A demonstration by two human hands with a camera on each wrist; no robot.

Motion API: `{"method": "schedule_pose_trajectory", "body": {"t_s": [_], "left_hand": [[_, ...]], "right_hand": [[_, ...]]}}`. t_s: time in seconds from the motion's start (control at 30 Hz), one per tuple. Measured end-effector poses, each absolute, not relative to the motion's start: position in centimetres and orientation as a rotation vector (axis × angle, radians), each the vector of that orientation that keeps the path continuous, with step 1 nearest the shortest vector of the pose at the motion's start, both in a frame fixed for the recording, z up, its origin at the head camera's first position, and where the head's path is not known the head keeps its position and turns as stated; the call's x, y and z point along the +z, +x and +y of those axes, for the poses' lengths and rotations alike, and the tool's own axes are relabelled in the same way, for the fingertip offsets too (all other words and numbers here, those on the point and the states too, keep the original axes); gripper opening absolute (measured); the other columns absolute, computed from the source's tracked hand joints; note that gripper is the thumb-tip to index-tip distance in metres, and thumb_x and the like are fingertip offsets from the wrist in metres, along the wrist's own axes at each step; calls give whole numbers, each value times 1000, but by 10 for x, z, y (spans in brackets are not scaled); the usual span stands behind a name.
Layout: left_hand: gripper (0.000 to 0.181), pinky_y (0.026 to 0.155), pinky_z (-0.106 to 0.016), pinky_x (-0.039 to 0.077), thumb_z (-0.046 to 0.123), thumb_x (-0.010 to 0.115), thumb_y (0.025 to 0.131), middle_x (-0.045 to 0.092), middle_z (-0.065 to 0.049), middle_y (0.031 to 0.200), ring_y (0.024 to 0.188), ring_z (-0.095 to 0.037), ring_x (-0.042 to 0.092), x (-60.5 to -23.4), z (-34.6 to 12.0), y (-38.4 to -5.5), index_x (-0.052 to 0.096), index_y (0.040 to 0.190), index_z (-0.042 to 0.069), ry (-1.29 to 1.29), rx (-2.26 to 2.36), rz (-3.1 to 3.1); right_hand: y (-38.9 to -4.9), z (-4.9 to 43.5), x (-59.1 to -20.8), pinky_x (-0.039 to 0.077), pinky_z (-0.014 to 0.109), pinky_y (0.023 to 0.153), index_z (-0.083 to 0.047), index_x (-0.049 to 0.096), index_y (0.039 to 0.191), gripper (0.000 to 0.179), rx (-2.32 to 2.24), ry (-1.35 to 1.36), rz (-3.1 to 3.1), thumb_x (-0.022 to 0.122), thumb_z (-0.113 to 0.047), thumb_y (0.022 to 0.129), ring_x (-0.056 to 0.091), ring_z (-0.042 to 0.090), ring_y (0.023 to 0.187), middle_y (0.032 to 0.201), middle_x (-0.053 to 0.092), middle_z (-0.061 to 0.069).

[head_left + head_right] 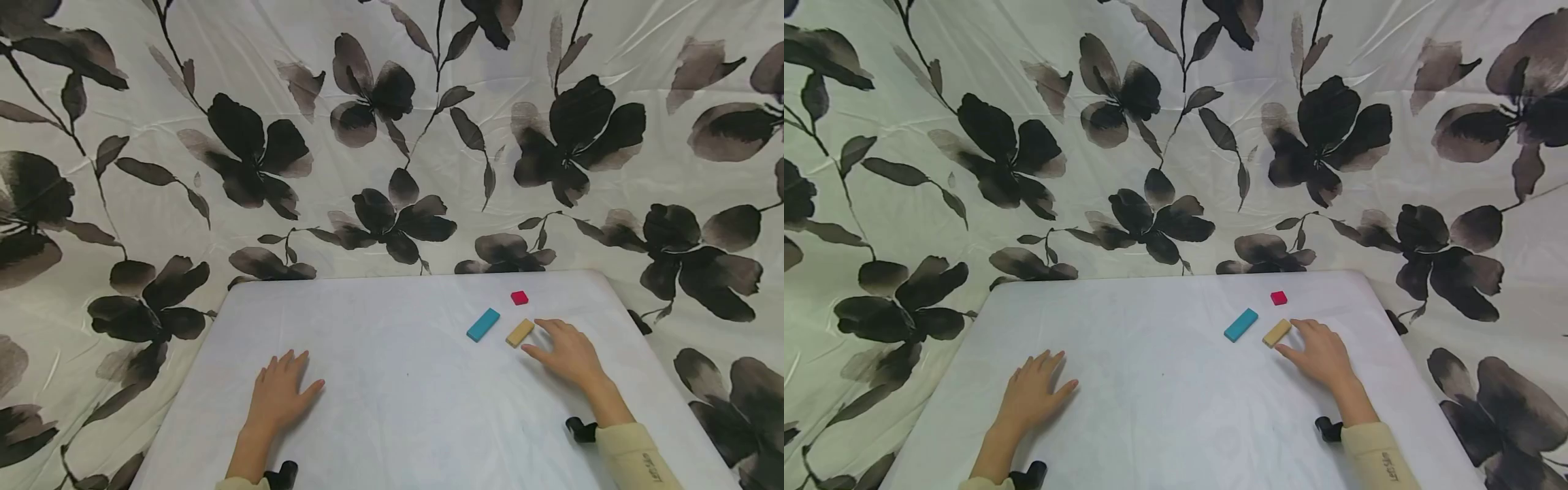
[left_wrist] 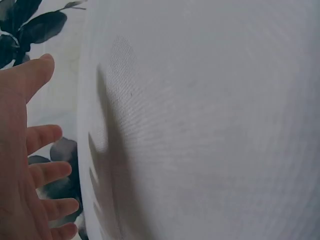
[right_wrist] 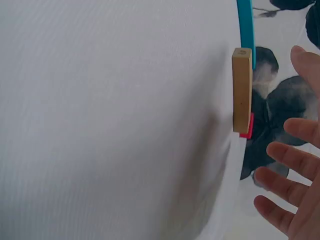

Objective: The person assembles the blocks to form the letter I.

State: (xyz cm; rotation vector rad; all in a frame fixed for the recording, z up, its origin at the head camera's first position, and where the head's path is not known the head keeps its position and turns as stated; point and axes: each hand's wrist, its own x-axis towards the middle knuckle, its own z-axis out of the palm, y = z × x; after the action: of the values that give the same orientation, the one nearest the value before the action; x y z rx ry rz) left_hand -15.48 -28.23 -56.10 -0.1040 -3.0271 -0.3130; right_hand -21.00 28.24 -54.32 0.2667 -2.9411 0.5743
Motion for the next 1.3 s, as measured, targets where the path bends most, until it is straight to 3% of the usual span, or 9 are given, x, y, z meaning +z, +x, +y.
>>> {"method": "schedule_pose_trajectory", "body": {"t_s": [0.2,0.6,1.3], "left_hand": [[74,97,-68,29,60,59,88,44,-25,141,129,-53,35,-562,-280,-151,50,141,8,-109,-375,-3023],[65,94,-62,36,52,64,88,53,-20,133,123,-42,47,-559,-270,-151,57,134,8,-141,-492,-2997],[56,99,-55,37,45,69,87,56,-13,131,121,-36,50,-561,-257,-152,61,130,11,-141,-661,-2975]], "right_hand": [[-215,272,-548,38,61,93,0,56,131,71,616,264,-2920,75,-47,81,50,46,115,127,55,26],[-223,251,-557,34,60,95,0,59,128,74,612,280,-2853,73,-54,80,45,43,117,125,57,22],[-243,226,-563,28,63,98,1,55,131,83,569,265,-2932,74,-59,76,43,43,121,127,56,23]]}}
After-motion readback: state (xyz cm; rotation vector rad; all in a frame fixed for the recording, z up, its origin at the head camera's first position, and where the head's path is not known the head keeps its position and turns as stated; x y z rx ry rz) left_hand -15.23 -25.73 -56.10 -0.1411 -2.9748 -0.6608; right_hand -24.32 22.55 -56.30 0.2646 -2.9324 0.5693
